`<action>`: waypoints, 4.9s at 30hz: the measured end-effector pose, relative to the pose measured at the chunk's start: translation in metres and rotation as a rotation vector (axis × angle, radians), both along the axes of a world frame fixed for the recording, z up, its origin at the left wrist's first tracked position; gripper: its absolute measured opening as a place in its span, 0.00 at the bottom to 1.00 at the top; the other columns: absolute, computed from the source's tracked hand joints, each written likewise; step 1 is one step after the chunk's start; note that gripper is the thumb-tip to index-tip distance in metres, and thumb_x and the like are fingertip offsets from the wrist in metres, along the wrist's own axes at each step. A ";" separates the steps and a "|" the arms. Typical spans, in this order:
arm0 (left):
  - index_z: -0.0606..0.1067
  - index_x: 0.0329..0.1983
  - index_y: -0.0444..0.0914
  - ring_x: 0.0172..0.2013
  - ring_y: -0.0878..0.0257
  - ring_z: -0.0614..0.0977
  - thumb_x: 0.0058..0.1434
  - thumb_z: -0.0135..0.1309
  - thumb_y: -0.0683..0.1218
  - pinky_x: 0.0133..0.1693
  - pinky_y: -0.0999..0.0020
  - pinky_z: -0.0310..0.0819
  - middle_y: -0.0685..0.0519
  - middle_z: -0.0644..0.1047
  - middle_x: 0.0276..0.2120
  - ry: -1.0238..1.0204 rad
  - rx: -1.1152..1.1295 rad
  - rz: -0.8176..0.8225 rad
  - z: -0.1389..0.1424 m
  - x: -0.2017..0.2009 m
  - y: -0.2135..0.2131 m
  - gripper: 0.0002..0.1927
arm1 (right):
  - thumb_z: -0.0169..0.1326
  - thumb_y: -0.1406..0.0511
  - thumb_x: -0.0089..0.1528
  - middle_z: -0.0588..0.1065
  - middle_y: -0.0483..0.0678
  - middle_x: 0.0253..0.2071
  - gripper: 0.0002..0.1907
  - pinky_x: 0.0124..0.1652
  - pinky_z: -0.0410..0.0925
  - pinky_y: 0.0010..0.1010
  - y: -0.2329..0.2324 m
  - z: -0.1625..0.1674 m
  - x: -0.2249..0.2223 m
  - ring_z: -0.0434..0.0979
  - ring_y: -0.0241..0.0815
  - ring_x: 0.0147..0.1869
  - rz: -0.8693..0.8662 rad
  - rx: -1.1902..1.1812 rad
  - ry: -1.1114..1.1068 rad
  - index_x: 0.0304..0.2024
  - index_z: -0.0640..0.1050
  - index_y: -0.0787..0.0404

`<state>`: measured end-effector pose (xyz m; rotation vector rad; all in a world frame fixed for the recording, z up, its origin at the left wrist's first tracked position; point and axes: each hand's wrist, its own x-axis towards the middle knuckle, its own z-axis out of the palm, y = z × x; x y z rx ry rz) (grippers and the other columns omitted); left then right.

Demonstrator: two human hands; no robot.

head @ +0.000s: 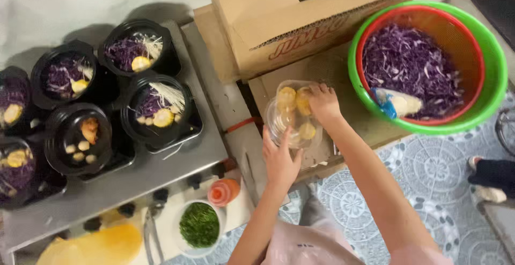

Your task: The person places a black pot on a gas stove and uses tongs to add meat from a metal container into the pot. They then add purple cabbage, baby corn, enoki mushrooms, mushrooms from a bag, and chopped greens into several pots arranged on the stove, and later wipe the pots with paper towel and stack them in a yellow crate.

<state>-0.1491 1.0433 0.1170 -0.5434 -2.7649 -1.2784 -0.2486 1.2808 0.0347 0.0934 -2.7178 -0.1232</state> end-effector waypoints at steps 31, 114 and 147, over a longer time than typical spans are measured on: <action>0.73 0.58 0.36 0.72 0.34 0.57 0.60 0.64 0.43 0.69 0.43 0.55 0.38 0.60 0.70 0.345 0.114 0.851 0.091 0.001 -0.176 0.23 | 0.65 0.74 0.62 0.74 0.45 0.42 0.13 0.47 0.69 0.24 -0.271 0.131 -0.047 0.73 0.30 0.44 0.920 -1.364 -0.383 0.47 0.76 0.66; 0.64 0.68 0.36 0.72 0.34 0.50 0.53 0.67 0.56 0.63 0.25 0.44 0.33 0.50 0.71 0.108 -0.104 -0.089 0.016 0.044 0.297 0.43 | 0.77 0.47 0.40 0.52 0.68 0.73 0.68 0.54 0.64 0.66 0.313 0.037 0.083 0.59 0.78 0.68 -0.442 -0.334 -0.419 0.75 0.54 0.47; 0.69 0.63 0.39 0.72 0.32 0.50 0.58 0.65 0.56 0.64 0.21 0.41 0.36 0.51 0.72 0.058 -0.169 0.523 0.007 0.101 0.442 0.34 | 0.72 0.64 0.43 0.61 0.70 0.67 0.52 0.50 0.71 0.56 0.385 0.046 0.023 0.71 0.79 0.58 0.386 -0.091 -0.541 0.70 0.66 0.46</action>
